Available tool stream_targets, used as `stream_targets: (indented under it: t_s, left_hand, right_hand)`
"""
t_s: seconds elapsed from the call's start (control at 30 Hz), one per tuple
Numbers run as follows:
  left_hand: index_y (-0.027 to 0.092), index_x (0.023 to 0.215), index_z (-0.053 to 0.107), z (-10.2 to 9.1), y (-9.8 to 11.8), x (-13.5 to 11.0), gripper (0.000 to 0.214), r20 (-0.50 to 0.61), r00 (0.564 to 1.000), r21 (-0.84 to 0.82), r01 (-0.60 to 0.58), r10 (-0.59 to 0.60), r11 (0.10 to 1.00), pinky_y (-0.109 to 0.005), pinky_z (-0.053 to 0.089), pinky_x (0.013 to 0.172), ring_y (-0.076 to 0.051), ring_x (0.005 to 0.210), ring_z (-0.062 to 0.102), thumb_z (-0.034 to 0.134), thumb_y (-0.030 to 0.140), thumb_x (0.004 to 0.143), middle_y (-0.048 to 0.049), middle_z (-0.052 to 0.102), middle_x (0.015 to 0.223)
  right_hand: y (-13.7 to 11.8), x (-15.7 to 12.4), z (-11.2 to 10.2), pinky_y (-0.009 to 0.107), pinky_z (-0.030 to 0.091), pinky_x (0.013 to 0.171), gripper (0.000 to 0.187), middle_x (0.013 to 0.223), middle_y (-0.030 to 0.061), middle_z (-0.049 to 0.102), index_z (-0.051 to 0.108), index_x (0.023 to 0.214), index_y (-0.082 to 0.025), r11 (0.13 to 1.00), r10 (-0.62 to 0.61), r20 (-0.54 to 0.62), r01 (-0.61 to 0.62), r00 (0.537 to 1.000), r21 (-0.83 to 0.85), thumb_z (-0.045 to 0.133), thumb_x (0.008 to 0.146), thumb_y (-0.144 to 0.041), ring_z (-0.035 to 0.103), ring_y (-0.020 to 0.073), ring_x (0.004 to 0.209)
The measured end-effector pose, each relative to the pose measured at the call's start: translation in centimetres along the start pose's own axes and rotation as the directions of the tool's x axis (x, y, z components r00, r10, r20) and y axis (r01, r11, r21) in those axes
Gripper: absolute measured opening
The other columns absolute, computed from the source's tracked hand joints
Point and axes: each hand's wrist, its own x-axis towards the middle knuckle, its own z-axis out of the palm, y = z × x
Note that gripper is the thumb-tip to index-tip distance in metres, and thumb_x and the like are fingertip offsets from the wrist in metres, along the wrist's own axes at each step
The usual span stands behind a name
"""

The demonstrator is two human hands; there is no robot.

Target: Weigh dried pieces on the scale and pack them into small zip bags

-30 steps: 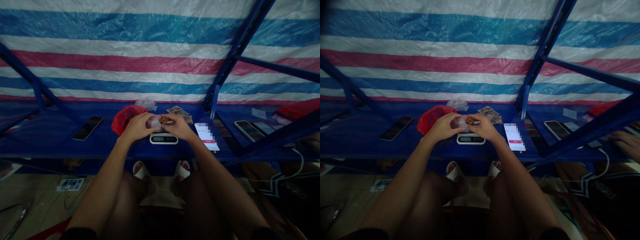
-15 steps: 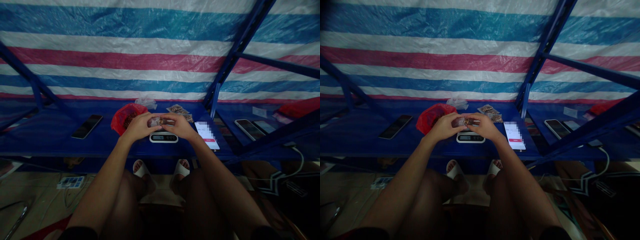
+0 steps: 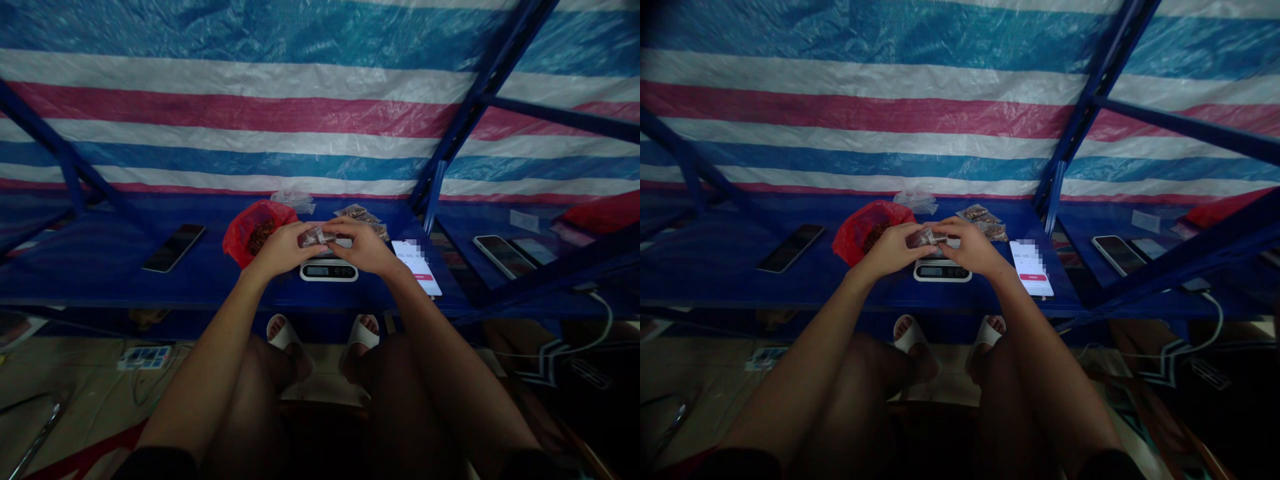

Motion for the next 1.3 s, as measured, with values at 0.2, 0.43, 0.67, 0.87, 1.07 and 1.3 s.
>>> stream_targets:
  t_s: [0.2,0.43,0.67,0.87,1.07,1.3]
  left_hand:
    - [0.017,0.126,0.081,0.4,0.4,0.1,0.050,-0.043,0.999,-0.139,0.011,-0.017,0.990,-0.037,0.058,0.090,-0.027,0.099,0.076,0.082,0.053,0.092,-0.0079,0.084,0.113]
    - [0.018,0.111,0.075,1.2,1.2,0.4,0.042,-0.134,0.989,-0.218,0.034,-0.064,0.975,-0.035,0.058,0.081,-0.023,0.090,0.070,0.077,0.056,0.094,-0.0048,0.079,0.100]
    - [0.018,0.114,0.071,1.7,1.6,0.7,0.035,-0.230,0.970,-0.326,-0.005,-0.074,0.946,-0.041,0.059,0.098,-0.027,0.104,0.073,0.072,0.049,0.099,-0.0086,0.080,0.112]
    - [0.019,0.113,0.071,2.0,1.6,0.6,0.032,-0.247,0.965,-0.322,0.003,-0.087,0.947,-0.039,0.060,0.091,-0.025,0.098,0.074,0.072,0.048,0.101,-0.0075,0.080,0.108]
    - [0.019,0.113,0.072,2.0,1.8,0.5,0.037,-0.231,0.970,-0.307,0.007,-0.081,0.952,-0.037,0.060,0.088,-0.025,0.098,0.074,0.071,0.054,0.102,-0.0074,0.080,0.109]
    - [0.018,0.131,0.076,0.8,1.6,0.2,0.044,-0.175,0.985,-0.148,-0.016,-0.011,0.989,-0.042,0.060,0.102,-0.029,0.111,0.077,0.080,0.043,0.095,-0.0101,0.082,0.124]
  right_hand:
    - [0.4,0.3,0.3,0.047,0.068,0.102,0.049,0.126,0.0095,0.081,0.078,0.127,-0.025,0.973,0.147,-0.112,-0.123,0.983,0.194,0.092,0.087,-0.051,0.078,0.0258,0.109]
    - [-1.9,1.9,0.5,0.052,0.066,0.105,0.036,0.126,0.0087,0.080,0.085,0.120,-0.029,0.999,0.041,-0.252,-0.043,0.967,-0.005,0.084,0.096,-0.056,0.075,0.0295,0.116]
    - [-3.5,2.9,1.1,0.054,0.060,0.113,0.021,0.119,0.0093,0.080,0.080,0.107,-0.027,0.996,-0.031,-0.281,0.005,0.959,-0.093,0.079,0.099,-0.047,0.073,0.0310,0.119]
    - [-4.0,2.7,1.4,0.053,0.061,0.110,0.020,0.125,0.0101,0.076,0.074,0.108,-0.027,0.996,-0.049,-0.329,0.022,0.943,-0.086,0.079,0.098,-0.044,0.073,0.0302,0.119]
    - [-3.8,2.6,1.5,0.049,0.066,0.100,0.023,0.127,0.0103,0.077,0.076,0.111,-0.028,0.998,-0.034,-0.353,0.013,0.935,-0.060,0.079,0.097,-0.045,0.074,0.0300,0.118]
    - [-2.4,1.3,0.1,0.049,0.068,0.103,0.052,0.125,0.0084,0.082,0.073,0.138,-0.028,0.989,0.109,-0.152,-0.092,0.982,0.116,0.086,0.091,-0.046,0.079,0.0284,0.114]
